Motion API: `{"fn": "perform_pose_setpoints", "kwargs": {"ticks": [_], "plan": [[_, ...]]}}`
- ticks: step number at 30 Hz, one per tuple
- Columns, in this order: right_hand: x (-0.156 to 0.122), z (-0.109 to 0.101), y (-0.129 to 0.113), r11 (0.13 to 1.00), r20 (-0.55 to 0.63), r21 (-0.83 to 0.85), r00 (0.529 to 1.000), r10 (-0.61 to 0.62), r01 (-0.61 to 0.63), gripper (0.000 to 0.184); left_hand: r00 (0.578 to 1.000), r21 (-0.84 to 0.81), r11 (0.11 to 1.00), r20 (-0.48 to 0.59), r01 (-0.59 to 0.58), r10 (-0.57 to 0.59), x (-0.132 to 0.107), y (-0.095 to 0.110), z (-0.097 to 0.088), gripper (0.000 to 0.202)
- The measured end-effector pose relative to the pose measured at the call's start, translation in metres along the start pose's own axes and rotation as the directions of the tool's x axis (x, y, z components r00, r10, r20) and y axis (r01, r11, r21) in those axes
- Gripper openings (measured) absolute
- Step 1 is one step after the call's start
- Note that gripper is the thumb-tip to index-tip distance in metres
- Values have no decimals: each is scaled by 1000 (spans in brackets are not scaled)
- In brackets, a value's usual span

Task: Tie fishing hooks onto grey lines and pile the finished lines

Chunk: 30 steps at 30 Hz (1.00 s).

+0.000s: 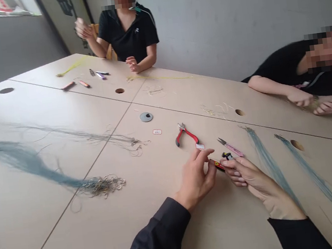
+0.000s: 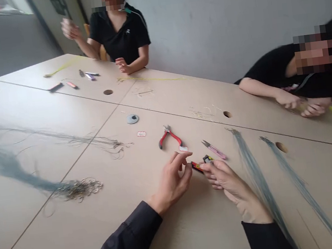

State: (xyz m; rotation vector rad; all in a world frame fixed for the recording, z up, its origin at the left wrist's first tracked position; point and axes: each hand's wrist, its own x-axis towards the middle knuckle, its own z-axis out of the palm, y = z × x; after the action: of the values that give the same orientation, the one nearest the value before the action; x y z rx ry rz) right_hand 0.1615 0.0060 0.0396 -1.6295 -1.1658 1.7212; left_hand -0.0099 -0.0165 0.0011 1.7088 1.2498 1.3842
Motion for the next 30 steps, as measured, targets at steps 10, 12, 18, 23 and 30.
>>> {"fn": "perform_pose_setpoints", "kwargs": {"ticks": [10, 12, 18, 23, 30], "plan": [[-9, -14, 17, 958, 160, 285, 984, -80, 32, 35, 978, 139, 989, 207, -49, 20, 4, 5, 3, 16], [-9, -15, 19, 955, 174, 296, 982, -71, 16, 31, 972, 151, 986, 232, -66, 29, 4, 9, 1, 16], [-9, -15, 23, 960, 192, 280, 980, -54, -2, 31, 961, 101, 984, 252, -147, 118, 4, 14, 1, 25], [-11, -13, 20, 963, 230, 269, 972, -49, -15, 30, 952, 34, 986, 268, -165, 150, 2, 6, 4, 17], [-8, -11, 24, 955, 140, 291, 985, -103, 58, 29, 971, 24, 996, 225, -87, 80, 2, 2, 5, 8]]}}
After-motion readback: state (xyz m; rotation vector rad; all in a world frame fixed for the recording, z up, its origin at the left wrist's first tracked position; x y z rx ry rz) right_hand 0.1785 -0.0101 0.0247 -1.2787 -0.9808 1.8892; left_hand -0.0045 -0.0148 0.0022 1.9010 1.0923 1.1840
